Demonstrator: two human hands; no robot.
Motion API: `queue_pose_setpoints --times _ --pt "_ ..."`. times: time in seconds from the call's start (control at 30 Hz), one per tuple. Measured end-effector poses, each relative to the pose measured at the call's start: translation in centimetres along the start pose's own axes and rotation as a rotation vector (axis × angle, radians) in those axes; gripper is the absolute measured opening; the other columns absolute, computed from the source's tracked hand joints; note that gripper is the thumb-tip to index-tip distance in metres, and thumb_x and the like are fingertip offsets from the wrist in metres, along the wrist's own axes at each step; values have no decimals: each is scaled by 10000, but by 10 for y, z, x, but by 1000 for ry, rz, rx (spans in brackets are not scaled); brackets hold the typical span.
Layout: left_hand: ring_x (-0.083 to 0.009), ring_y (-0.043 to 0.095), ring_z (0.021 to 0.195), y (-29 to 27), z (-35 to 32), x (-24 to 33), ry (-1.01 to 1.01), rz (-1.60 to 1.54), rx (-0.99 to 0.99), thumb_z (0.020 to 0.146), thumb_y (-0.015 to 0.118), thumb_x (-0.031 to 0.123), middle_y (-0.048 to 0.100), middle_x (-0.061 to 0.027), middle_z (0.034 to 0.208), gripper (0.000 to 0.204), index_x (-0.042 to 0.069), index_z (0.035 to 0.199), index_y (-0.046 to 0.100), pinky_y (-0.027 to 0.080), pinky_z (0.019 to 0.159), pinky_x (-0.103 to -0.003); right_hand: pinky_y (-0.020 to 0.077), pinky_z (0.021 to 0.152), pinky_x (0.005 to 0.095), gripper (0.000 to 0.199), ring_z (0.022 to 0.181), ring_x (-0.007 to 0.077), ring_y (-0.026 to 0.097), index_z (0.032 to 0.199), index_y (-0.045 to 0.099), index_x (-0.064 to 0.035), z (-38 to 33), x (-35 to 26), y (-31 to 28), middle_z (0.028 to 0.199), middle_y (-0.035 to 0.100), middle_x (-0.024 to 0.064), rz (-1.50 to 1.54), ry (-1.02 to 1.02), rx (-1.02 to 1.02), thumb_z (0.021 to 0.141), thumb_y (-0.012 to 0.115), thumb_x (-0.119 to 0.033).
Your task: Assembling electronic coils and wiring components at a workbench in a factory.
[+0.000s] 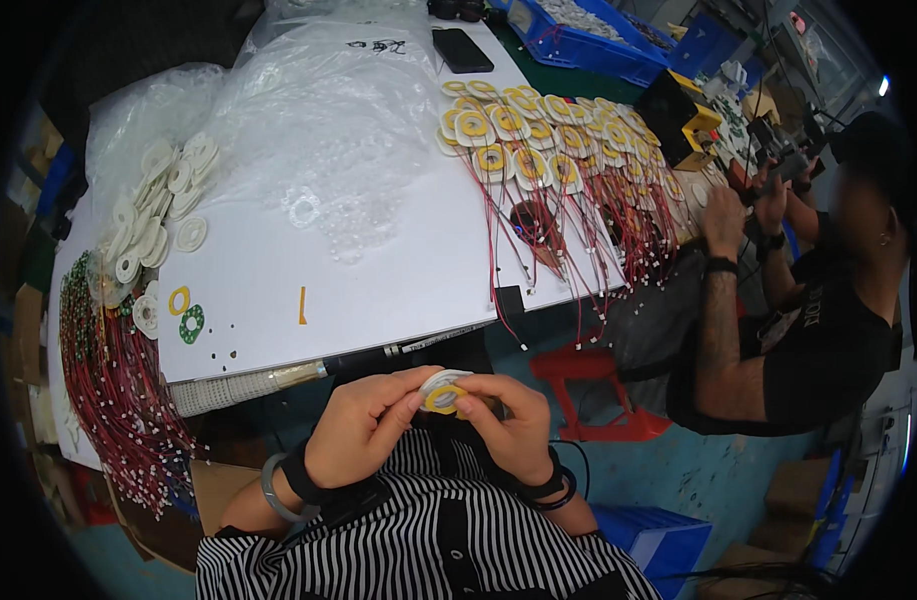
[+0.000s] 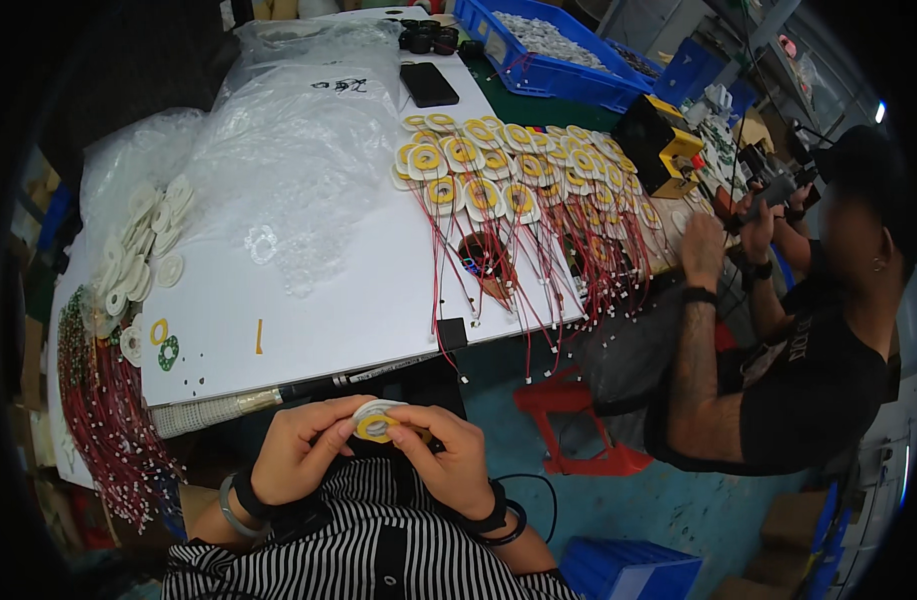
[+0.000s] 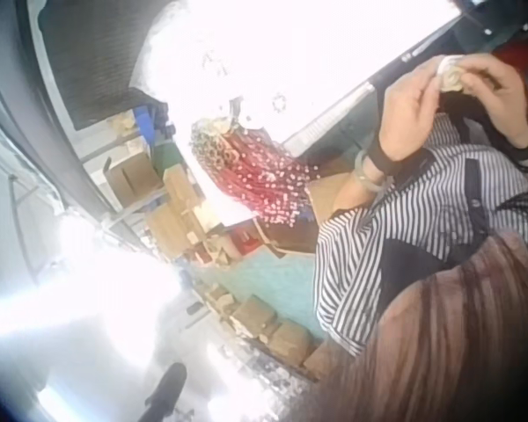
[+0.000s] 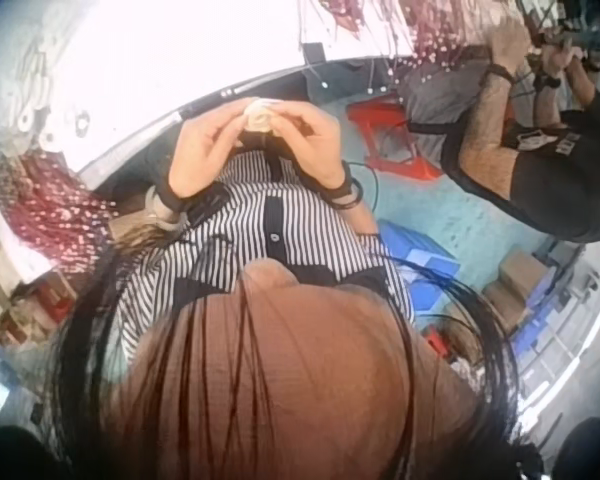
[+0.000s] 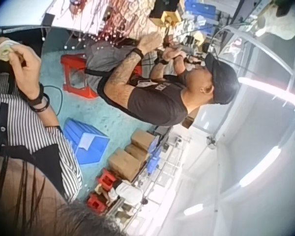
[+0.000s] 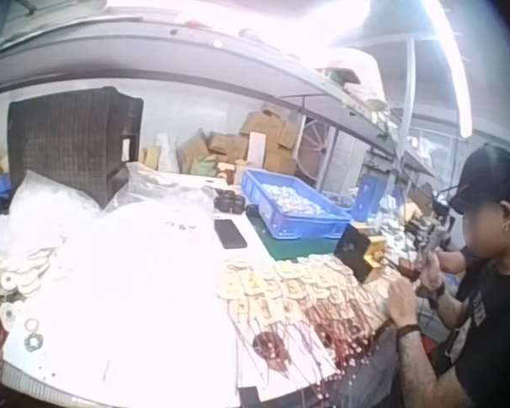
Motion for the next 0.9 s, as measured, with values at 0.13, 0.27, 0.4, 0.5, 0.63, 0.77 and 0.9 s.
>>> queue_pose_setpoints --times 0.13,0.27,0.4,0.5,0.63,0.77,0.9 --pt "-116 655 858 -1 0 -1 14 -2 20 981 498 91 670 -136 1103 322 -23 1275 564 562 682 -221 498 645 205 199 757 100 649 1073 683 -8 -2 1 1 900 684 88 38 -2 28 878 680 -47" --pt "-118 658 840 -1 0 2 15 -29 10 979 494 79 674 -134 1104 315 -18 1269 571 562 679 -220 492 636 202 203 736 95 640 1074 682 -7 -2 3 -3 874 675 80 36 -47 9 873 685 -40" --pt "-153 583 641 4 0 -2 84 -4 52 951 512 66 660 -108 849 329 32 1272 578 475 621 -261 476 611 205 198 703 91 620 1062 684 -7 1 3 -1 859 671 77 13 -80 29 868 693 -45" --pt "-194 607 659 5 -1 1 151 43 71 943 521 71 658 -127 850 331 37 1267 579 485 623 -281 470 599 215 191 688 95 612 1048 686 -8 0 3 -2 853 673 78 -30 -92 24 862 699 -49" --pt "-214 619 673 4 -1 7 165 102 56 931 554 86 655 -124 834 331 41 1258 583 490 620 -298 467 592 222 186 680 100 608 1034 687 -8 0 -1 -1 851 676 78 -71 -114 43 856 707 -57" --pt "-220 612 662 4 -4 5 154 78 89 893 628 109 648 -109 805 352 51 1239 599 486 606 -311 481 656 220 172 748 105 616 1008 660 9 -3 -6 0 892 685 85 -121 -106 29 842 701 -13" --pt "-221 611 652 3 -4 7 203 227 78 866 664 113 652 -94 787 352 52 1210 620 480 583 -314 487 662 219 221 741 96 613 1016 621 6 -9 -6 1 902 671 74 -171 -115 122 826 730 -25"
Point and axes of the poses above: each hand's wrist, its own z-axis towards the middle knuckle, its own y-axis out of the palm, x = y × z, the point moved 2 cm from there along z, towards the middle knuckle
